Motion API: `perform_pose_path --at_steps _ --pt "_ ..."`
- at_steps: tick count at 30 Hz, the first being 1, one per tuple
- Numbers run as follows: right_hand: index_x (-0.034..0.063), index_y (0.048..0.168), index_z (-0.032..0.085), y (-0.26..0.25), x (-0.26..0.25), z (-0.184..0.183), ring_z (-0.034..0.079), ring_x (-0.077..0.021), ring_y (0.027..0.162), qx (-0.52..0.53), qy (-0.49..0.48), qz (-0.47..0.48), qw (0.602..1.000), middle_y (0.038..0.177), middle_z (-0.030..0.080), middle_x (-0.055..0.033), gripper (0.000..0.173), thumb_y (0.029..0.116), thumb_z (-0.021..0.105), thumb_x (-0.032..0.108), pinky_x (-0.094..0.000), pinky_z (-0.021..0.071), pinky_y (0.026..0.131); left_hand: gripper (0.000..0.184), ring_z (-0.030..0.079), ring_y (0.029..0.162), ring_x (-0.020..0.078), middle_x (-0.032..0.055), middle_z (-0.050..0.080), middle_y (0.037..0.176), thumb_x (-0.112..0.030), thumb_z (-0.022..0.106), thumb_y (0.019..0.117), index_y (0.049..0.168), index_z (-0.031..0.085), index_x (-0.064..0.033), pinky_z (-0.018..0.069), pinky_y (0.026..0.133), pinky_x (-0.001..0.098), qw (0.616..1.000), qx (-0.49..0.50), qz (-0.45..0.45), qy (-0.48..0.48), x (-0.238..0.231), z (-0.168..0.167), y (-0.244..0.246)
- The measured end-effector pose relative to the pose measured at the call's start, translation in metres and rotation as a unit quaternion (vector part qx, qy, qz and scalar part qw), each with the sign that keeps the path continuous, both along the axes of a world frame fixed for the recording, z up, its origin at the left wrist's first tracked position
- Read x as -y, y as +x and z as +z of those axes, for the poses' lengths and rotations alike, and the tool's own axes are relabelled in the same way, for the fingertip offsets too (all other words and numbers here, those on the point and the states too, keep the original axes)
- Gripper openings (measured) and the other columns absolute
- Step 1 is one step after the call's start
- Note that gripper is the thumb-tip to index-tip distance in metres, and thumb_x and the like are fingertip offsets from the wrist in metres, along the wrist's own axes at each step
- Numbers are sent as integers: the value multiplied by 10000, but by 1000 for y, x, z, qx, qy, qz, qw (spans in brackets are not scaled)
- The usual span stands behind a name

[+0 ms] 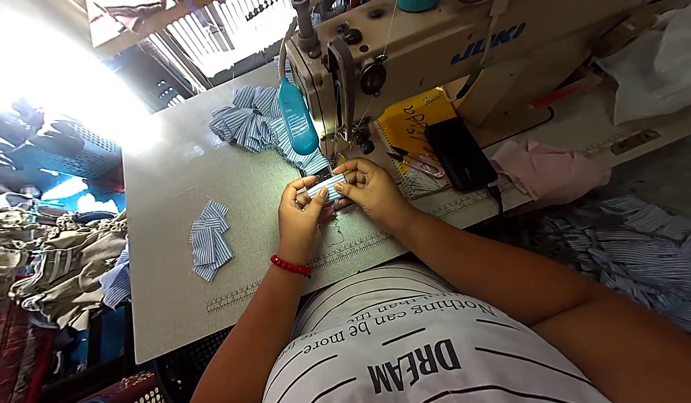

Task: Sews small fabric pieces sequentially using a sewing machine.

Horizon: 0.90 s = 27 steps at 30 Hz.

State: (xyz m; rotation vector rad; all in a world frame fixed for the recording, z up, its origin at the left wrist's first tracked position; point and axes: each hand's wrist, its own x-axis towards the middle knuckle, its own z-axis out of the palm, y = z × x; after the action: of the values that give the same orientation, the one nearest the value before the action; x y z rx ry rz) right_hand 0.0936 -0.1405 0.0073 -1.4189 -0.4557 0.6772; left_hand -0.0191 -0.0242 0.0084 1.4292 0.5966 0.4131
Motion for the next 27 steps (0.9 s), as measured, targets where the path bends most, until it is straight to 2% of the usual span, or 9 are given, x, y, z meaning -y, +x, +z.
perform_pose_path --at_steps 3,8,11,13,17,20,23,25,27 --pt "-14 1210 608 1 0 -4 687 -116 725 28 -14 -9 999 872 665 -82 277 944 685 -11 -276 617 698 380 681 727 111 32 665 872 -26 685 960 1318 580 -102 615 698 292 1000 2 -9 17 -2 -1 -1" --pt "70 1251 592 -3 12 2 657 -124 694 22 -23 41 999 858 646 -81 252 1005 645 88 -266 592 650 425 657 758 71 19 681 927 12 737 896 1286 591 -75 570 702 233 990 24 7 141 5 3 -1" --pt "78 1228 594 0 15 4 693 -111 825 -71 63 70 993 991 670 -51 233 1006 592 9 -281 617 752 374 658 788 54 38 692 973 -13 757 888 1234 617 -42 561 715 214 972 64 25 225 14 10 -1" --pt "93 1205 607 1 16 1 704 -118 876 -112 112 72 985 1016 684 -40 216 1014 560 2 -300 617 803 319 664 813 52 47 700 1011 -25 745 895 1195 637 -27 564 736 208 961 99 29 258 19 13 0" --pt "98 1181 632 0 17 -2 709 -120 902 -110 152 56 981 1031 698 -42 210 1008 566 -3 -302 613 835 232 655 800 48 46 691 989 -44 701 935 1162 660 -17 562 740 202 953 128 39 273 21 14 -1" --pt "94 1171 636 -2 18 0 696 -98 860 -32 107 22 993 970 683 -24 198 1000 593 4 -285 612 802 210 645 763 33 36 690 935 -56 654 976 1182 652 -16 557 721 191 953 114 45 277 18 11 -3" --pt "80 1180 633 -4 18 -3 604 -63 680 159 5 -19 987 840 631 -27 190 990 645 71 -205 540 622 226 579 647 36 6 632 797 -97 621 1004 1226 620 -55 503 613 189 952 35 42 300 12 4 -1" --pt "64 1201 622 -2 12 -8 544 -109 596 251 -57 -32 966 785 594 -61 212 994 647 102 -235 479 529 245 539 591 87 22 590 753 -116 592 1021 1260 582 -66 475 554 242 941 -29 21 336 4 -4 3" --pt "52 1234 601 3 4 -13 554 -174 617 295 -131 -25 946 791 598 -80 247 1004 647 128 -324 486 558 252 563 594 156 51 601 758 -126 576 1032 1273 553 -57 504 564 332 922 -90 -9 377 -4 -9 8"
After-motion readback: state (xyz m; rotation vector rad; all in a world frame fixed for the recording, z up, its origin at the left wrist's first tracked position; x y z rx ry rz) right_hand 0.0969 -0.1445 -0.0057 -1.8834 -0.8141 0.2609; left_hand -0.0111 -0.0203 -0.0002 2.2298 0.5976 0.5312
